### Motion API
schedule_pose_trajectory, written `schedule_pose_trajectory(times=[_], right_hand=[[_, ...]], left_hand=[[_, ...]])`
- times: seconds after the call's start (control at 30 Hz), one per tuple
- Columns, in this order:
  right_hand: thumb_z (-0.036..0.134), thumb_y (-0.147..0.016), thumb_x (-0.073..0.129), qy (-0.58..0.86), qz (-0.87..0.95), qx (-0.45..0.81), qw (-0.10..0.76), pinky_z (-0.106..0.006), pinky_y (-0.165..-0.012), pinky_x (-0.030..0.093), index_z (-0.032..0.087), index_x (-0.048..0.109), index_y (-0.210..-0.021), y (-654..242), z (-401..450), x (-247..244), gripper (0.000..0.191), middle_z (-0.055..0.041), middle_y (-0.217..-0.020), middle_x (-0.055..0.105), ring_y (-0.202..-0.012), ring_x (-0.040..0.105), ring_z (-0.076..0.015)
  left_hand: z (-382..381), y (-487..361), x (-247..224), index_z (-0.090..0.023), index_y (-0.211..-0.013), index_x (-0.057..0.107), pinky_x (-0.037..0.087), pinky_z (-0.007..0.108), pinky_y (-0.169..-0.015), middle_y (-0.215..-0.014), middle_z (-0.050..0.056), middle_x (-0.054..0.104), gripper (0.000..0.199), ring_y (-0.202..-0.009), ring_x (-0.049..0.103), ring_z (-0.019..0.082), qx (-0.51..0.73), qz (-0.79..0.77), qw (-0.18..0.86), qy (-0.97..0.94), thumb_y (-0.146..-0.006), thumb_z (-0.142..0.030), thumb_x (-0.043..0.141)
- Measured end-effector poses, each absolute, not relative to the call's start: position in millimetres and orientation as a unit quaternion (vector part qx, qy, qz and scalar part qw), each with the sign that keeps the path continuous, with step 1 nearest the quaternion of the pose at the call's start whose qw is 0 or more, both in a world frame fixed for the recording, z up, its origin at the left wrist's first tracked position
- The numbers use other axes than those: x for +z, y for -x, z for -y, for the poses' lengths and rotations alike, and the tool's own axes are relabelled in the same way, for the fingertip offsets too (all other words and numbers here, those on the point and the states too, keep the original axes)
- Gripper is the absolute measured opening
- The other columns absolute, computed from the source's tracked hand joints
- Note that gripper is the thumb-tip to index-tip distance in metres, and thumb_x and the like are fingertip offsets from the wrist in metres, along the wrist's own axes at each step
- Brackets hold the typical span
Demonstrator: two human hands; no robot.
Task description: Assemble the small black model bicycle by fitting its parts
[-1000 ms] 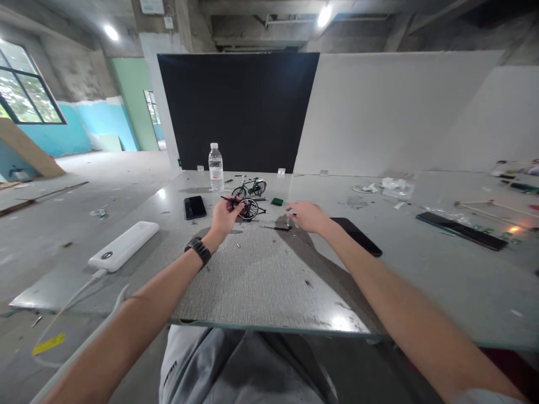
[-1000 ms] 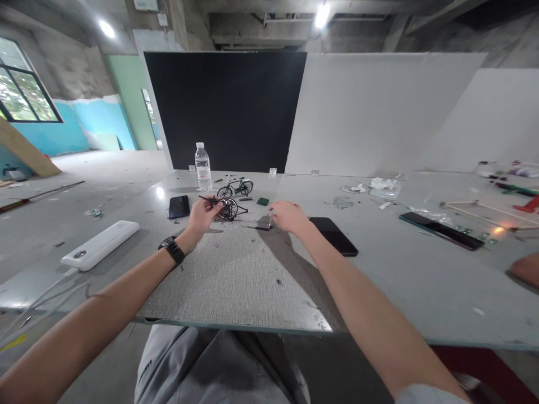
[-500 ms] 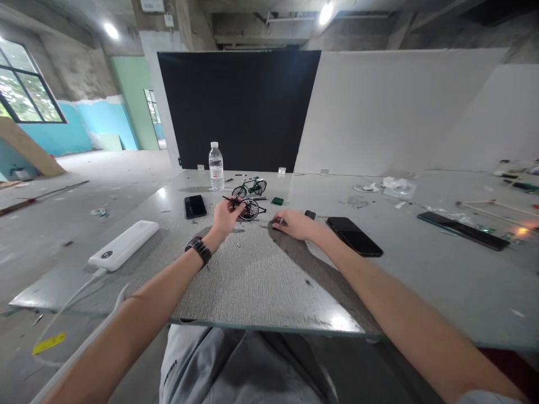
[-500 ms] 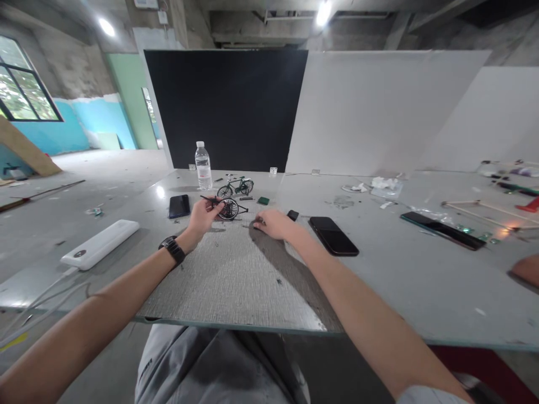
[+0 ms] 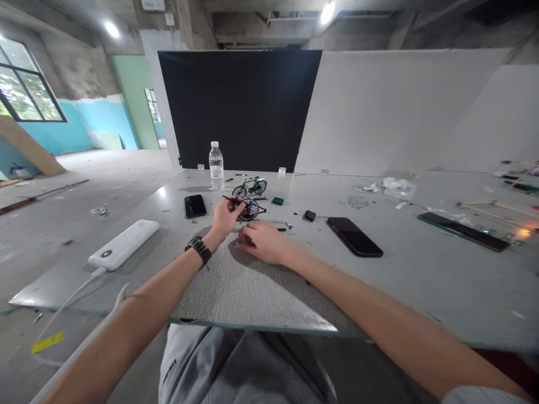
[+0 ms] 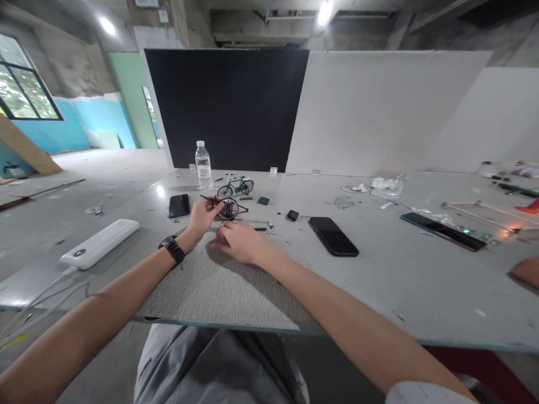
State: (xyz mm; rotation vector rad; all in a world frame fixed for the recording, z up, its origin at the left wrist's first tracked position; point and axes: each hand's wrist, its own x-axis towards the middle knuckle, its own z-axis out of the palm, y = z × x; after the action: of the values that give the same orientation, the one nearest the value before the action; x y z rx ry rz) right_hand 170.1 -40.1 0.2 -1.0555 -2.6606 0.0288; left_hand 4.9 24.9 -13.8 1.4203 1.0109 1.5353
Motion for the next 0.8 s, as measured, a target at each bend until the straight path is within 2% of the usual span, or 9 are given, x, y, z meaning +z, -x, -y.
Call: schedule_pose_trajectory(times=[0.17, 0.37, 0.5, 0.63, 0.7, 0.8], right_hand=[[0.03, -0.108, 0.061, 0.402, 0.907, 0.007, 0.129, -0.034, -0.088, 0.047, 0.015, 0.073, -0.109, -160, 40, -9, 0.019, -0.0132, -0.113, 0.075, -0.106, 0.068, -0.0266], [0.03, -0.108, 0.061, 0.451, 0.89, -0.008, 0.058, -0.034, -0.081, 0.047, 0.015, 0.073, -0.109, -176, 39, 3, 0.02, -0.0159, -0.114, 0.074, -0.099, 0.071, -0.0271], [0.023, -0.109, 0.054, 0.457, 0.889, -0.02, 0.025, -0.034, -0.079, 0.045, 0.013, 0.07, -0.11, -181, 41, 6, 0.019, -0.0181, -0.113, 0.074, -0.098, 0.07, -0.0284], [0.019, -0.108, 0.051, 0.472, 0.878, 0.027, 0.073, -0.032, -0.073, 0.041, 0.016, 0.064, -0.109, -187, 35, 3, 0.013, -0.0141, -0.106, 0.075, -0.088, 0.067, -0.0249], [0.017, -0.107, 0.049, 0.478, 0.867, 0.058, 0.128, -0.031, -0.072, 0.041, 0.017, 0.061, -0.111, -190, 28, 0, 0.012, -0.0105, -0.101, 0.074, -0.084, 0.065, -0.023], [0.013, -0.107, 0.046, 0.455, 0.857, 0.082, 0.229, -0.031, -0.08, 0.044, 0.018, 0.062, -0.11, -197, 15, -7, 0.017, -0.0087, -0.103, 0.074, -0.091, 0.065, -0.0223]], left_hand=[[-29, -5, -19, -0.016, -0.099, 0.067, 0.06, 0.026, -0.063, -0.082, 0.003, 0.074, 0.022, -0.072, 0.075, 0.019, 0.605, -0.39, 0.402, -0.566, -0.087, -0.023, 0.084], [-32, -4, -21, -0.016, -0.098, 0.067, 0.062, 0.028, -0.065, -0.081, 0.003, 0.074, 0.022, -0.072, 0.076, 0.019, 0.596, -0.391, 0.417, -0.564, -0.087, -0.023, 0.084], [-30, -5, -21, -0.014, -0.097, 0.067, 0.062, 0.027, -0.063, -0.08, 0.003, 0.074, 0.018, -0.07, 0.075, 0.017, 0.588, -0.388, 0.425, -0.568, -0.088, -0.018, 0.082], [-29, -5, -20, -0.014, -0.099, 0.068, 0.063, 0.027, -0.062, -0.081, 0.003, 0.074, 0.019, -0.07, 0.075, 0.017, 0.583, -0.386, 0.431, -0.57, -0.087, -0.017, 0.082], [-29, -5, -20, -0.014, -0.099, 0.068, 0.064, 0.028, -0.063, -0.083, 0.004, 0.075, 0.02, -0.072, 0.075, 0.018, 0.58, -0.384, 0.436, -0.57, -0.086, -0.018, 0.083], [-29, -5, -20, -0.014, -0.098, 0.068, 0.064, 0.028, -0.064, -0.084, 0.004, 0.075, 0.016, -0.074, 0.075, 0.018, 0.582, -0.381, 0.437, -0.57, -0.088, -0.016, 0.08]])
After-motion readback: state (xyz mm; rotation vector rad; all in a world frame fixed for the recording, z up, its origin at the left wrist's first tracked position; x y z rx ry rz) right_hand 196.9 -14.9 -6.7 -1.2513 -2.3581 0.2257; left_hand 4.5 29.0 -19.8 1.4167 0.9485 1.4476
